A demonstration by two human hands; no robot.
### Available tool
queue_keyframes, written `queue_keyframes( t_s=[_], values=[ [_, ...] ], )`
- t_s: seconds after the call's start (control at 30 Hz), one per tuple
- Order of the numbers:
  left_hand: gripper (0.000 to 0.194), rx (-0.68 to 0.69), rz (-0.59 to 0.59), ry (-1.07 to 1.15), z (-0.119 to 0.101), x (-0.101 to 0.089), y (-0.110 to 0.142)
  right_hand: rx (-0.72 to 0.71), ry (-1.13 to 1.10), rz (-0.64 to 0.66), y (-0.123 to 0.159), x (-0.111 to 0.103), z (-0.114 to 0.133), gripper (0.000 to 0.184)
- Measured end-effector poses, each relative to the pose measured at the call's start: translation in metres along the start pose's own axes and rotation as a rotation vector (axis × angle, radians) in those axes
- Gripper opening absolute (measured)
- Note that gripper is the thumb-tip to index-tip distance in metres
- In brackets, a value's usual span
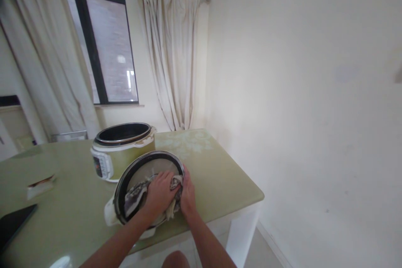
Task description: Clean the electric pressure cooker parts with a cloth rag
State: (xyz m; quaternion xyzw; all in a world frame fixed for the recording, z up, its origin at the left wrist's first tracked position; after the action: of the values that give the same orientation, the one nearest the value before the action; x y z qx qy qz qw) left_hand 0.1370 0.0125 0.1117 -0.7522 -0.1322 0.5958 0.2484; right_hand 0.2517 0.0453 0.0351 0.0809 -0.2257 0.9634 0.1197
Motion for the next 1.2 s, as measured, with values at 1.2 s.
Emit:
queue_keyframes(
  t_s=[1.2],
  values=[
    [0.017,-0.037,0.017,0.065,0.015,0.002,0.004,0.005,0.041,0.004,0.001,0.004,0.006,0.066]
  ],
)
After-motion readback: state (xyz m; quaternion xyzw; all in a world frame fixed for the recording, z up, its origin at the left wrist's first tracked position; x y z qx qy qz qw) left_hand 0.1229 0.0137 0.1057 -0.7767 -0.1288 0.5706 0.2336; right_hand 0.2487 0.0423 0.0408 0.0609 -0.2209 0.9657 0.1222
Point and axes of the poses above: each hand's wrist, its own y-axis away from the middle knuckle, its own x-axis out of the palm, z = x × y, the point moved 4 cm from there along -y, towards the middle knuckle, and after that the axes turned 10 degrees about -z, right-handed, at the moved point
